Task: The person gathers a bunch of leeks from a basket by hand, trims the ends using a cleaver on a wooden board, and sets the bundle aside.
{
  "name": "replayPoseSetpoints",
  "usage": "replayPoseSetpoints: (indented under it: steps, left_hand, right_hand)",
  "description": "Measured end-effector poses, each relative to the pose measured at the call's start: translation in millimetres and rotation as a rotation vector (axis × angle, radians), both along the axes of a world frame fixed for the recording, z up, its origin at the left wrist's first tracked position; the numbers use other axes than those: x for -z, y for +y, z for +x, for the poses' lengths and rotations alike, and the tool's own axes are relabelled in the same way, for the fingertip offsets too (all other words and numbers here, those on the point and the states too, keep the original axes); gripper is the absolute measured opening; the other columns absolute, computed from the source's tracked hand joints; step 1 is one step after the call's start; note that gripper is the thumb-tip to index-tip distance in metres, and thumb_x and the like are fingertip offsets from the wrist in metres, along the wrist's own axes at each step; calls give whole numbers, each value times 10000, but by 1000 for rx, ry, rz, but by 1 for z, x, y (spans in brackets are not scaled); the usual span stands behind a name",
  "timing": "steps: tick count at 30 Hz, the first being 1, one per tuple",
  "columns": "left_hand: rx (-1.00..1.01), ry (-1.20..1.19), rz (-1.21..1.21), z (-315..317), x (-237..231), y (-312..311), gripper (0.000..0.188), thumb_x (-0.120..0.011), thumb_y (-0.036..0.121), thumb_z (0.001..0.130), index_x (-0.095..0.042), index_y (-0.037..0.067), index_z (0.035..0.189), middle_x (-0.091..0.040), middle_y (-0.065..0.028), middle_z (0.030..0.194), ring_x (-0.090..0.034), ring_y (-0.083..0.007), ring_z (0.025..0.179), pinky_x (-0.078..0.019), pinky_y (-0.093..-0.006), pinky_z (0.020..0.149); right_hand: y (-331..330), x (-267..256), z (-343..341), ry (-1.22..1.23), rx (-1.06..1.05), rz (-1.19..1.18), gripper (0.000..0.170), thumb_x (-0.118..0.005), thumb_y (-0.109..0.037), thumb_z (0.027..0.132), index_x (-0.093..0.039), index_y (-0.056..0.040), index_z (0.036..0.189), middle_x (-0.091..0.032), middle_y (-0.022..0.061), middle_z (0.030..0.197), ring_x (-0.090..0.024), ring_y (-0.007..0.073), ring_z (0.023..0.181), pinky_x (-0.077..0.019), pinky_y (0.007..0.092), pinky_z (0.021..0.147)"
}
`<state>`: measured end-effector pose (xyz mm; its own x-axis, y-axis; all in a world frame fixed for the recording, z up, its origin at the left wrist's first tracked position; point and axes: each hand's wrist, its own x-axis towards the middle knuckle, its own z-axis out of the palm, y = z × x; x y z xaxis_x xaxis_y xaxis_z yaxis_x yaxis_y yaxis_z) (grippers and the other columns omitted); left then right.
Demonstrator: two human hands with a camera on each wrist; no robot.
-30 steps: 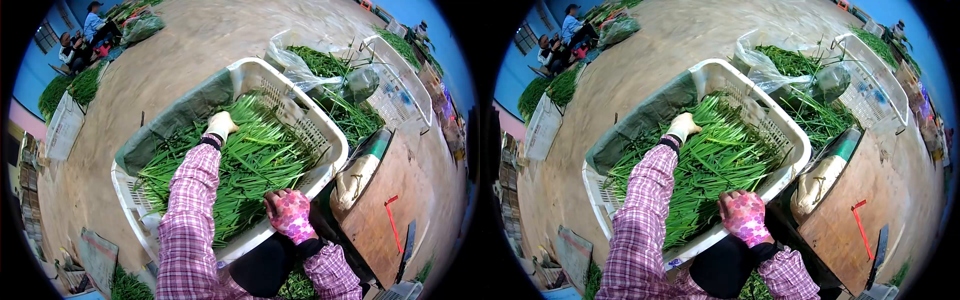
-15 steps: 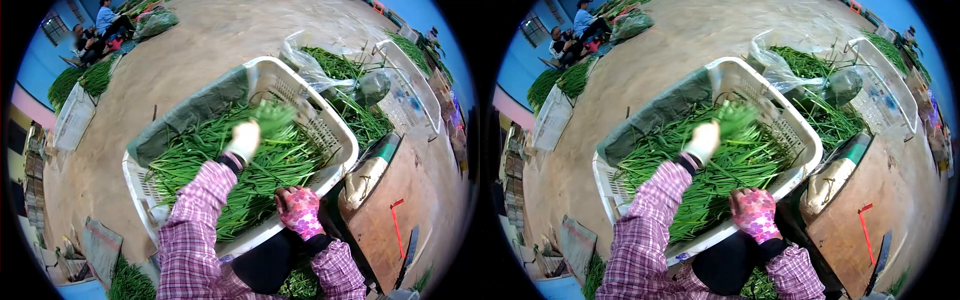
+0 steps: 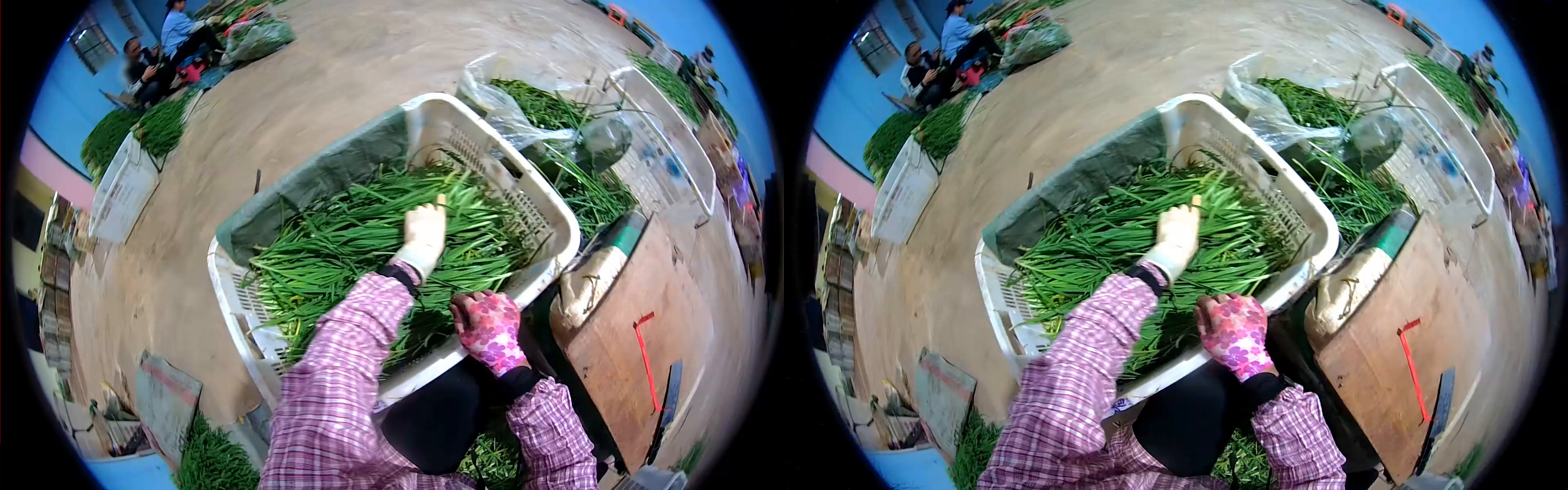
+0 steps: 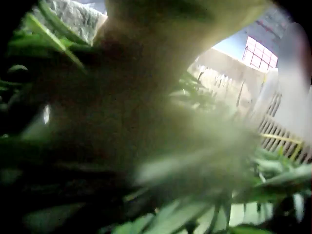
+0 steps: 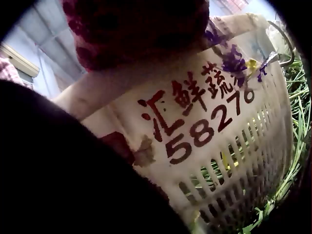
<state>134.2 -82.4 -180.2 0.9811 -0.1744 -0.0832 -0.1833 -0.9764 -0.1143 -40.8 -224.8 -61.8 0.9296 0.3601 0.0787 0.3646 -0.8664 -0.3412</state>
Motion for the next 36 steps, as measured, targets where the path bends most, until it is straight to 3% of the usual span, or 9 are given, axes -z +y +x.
replayPoseSetpoints:
  steps: [3, 7, 11, 14, 20, 23, 27, 29, 36]
  left_hand:
    - [71, 168, 16, -20, -49, 14, 958, -722, 371, 856, -149, 111, 1578, -511, -146, 1408, -604, -261, 1131, -485, -394, 907]
    - [-10, 379, 48, -24, -79, 29, 1141, -761, 498, 797, -15, 150, 1588, -176, -191, 1623, -554, -314, 1253, -463, -404, 1017]
    - [79, 506, 46, -1, -161, 32, 888, -733, 544, 802, -365, 169, 1518, -553, -164, 1399, -603, -293, 1198, -480, -392, 1006]
    - [10, 121, -238, 44, -188, 15, 604, -671, 566, 855, -636, 154, 1295, -686, -107, 1207, -649, -261, 1118, -502, -399, 970]
    - [147, 134, -563, 142, -71, 14, 978, -664, 686, 802, -450, -39, 1422, -553, -262, 1359, -527, -351, 1288, -399, -396, 1098]
    - [-82, 435, -644, 148, -36, 3, 1136, -620, 786, 756, -381, -86, 1443, -465, -273, 1444, -460, -356, 1350, -378, -396, 1116]
    - [27, 669, -761, 85, -73, -39, 1240, -733, 711, 705, -227, -89, 1506, -322, -287, 1534, -380, -372, 1402, -347, -424, 1144]
    - [123, 428, -123, 47, -62, -78, 1299, -782, 680, 661, -150, -38, 1540, -266, -240, 1577, -347, -376, 1419, -342, -441, 1148]
    - [57, 402, -34, 53, -56, -93, 843, -851, 622, 613, -665, 62, 1214, -661, -108, 1231, -643, -260, 1130, -524, -350, 911]
  right_hand:
    - [-2, 3, 0, -28, -17, 10, 170, -626, -274, 886, -680, -123, 943, -665, 72, 822, -647, 279, 847, -494, 427, 761]
    - [-4, 6, -1, -49, -24, 51, 173, -633, -277, 879, -675, -121, 940, -656, 71, 813, -641, 274, 837, -494, 422, 752]
    - [-7, 6, 0, -69, -45, 53, 179, -667, -254, 861, -699, -129, 985, -661, 57, 842, -639, 265, 827, -488, 401, 752]
    - [-9, 4, 2, -36, -64, 63, 190, -670, -265, 860, -689, -126, 988, -665, 55, 855, -643, 265, 825, -494, 408, 735]
    - [-9, 6, 4, -14, -59, 71, 162, -658, -270, 868, -670, -134, 956, -645, 49, 821, -642, 256, 820, -494, 408, 722]
    - [-10, 7, 6, 3, -71, 65, 157, -651, -269, 873, -674, -139, 959, -651, 44, 822, -645, 253, 821, -494, 403, 724]
    - [-10, 6, 5, 21, -67, 75, 162, -651, -271, 874, -680, -142, 968, -655, 40, 821, -646, 250, 817, -496, 403, 727]
    - [-9, 6, 4, 11, -62, 73, 163, -653, -273, 873, -683, -142, 966, -657, 40, 823, -647, 248, 818, -497, 402, 728]
    - [-11, 7, 3, -10, -60, 88, 170, -654, -277, 859, -665, -128, 941, -646, 55, 797, -649, 265, 810, -503, 411, 731]
